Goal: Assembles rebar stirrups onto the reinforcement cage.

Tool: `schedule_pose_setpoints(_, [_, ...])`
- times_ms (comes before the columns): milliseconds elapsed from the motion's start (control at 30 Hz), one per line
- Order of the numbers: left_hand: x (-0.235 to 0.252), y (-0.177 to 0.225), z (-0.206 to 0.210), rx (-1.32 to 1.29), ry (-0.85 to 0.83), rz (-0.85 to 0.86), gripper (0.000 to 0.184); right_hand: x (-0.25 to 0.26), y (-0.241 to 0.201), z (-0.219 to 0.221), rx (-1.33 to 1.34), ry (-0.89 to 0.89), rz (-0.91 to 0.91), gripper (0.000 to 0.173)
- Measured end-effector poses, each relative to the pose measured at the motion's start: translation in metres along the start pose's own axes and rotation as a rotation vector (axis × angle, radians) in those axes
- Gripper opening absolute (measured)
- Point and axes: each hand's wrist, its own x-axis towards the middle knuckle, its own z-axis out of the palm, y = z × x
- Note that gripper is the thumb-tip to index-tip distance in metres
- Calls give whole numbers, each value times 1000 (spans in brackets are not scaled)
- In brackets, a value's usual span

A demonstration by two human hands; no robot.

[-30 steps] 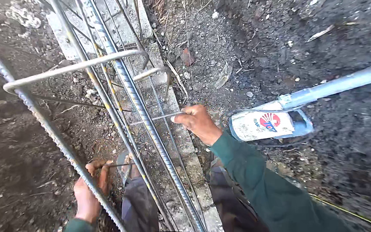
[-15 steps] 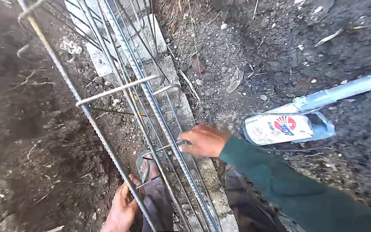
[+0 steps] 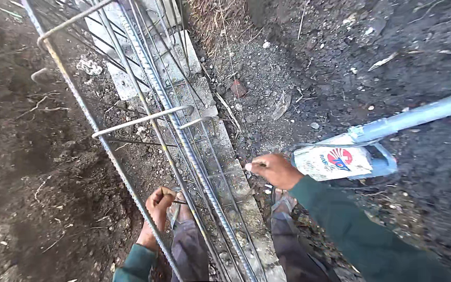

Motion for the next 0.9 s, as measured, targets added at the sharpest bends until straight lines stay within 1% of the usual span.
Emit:
schedule_pose_setpoints(33, [0, -4, -4, -35, 7, -4, 15, 0, 14, -5, 42, 11, 4, 33])
schedule_pose_setpoints(100, [-4, -5, -12, -136, -3, -25, 18, -7, 56, -14, 229, 79, -8, 27])
schedule_pose_setpoints(167, [-15, -3, -12, -219, 8, -83, 20, -30, 83, -19, 400, 120, 42, 32])
schedule_pose_setpoints(200, [-20, 0, -10, -258, 42, -112, 22, -44, 88, -21, 455, 120, 55, 33])
schedule_pose_setpoints(233, [-27, 3, -11, -304, 103, -136, 25, -58, 86, -21, 492, 122, 28, 31])
schedule_pose_setpoints(300, [-43, 9, -20, -372, 273, -171, 35, -80, 70, -20, 527, 136, -103, 25])
schedule_pose_setpoints(333, [-54, 13, -25, -394, 330, -178, 38, -90, 59, -17, 525, 153, -153, 24])
schedule_pose_setpoints(433, [-87, 15, -29, -406, 380, -145, 35, -96, 30, -5, 464, 203, -243, 25])
schedule_pose_setpoints(500, [-105, 10, -22, -464, 473, -120, 34, -95, 25, -1, 406, 191, -296, 28])
schedule_pose_setpoints(567, [-134, 1, -27, -506, 567, -150, 34, -93, 24, 1, 373, 173, -356, 31])
schedule_pose_setpoints(600, [-149, -3, -32, -498, 568, -167, 35, -94, 21, 1, 333, 152, -395, 33])
schedule_pose_setpoints(633, [-162, -3, -32, -468, 530, -171, 36, -95, 14, 3, 262, 120, -445, 35])
schedule_pose_setpoints(700, [-178, 8, -15, -311, 412, -124, 35, -107, -9, 24, 79, 68, -521, 43])
schedule_pose_setpoints(733, [-177, 17, -3, -243, 423, -94, 34, -116, -21, 37, -2, 69, -526, 44])
schedule_pose_setpoints(767, [-172, 24, 7, -219, 476, -54, 34, -124, -31, 48, -61, 75, -525, 43])
schedule_pose_setpoints(800, [-164, 26, 14, -215, 524, 1, 33, -130, -39, 54, -100, 81, -523, 42])
schedule_pose_setpoints(833, [-158, 27, 17, -193, 531, 44, 31, -132, -46, 58, -131, 82, -517, 40])
schedule_pose_setpoints(900, [-164, 27, 15, -46, 442, 44, 22, -138, -53, 68, -233, 85, -513, 39])
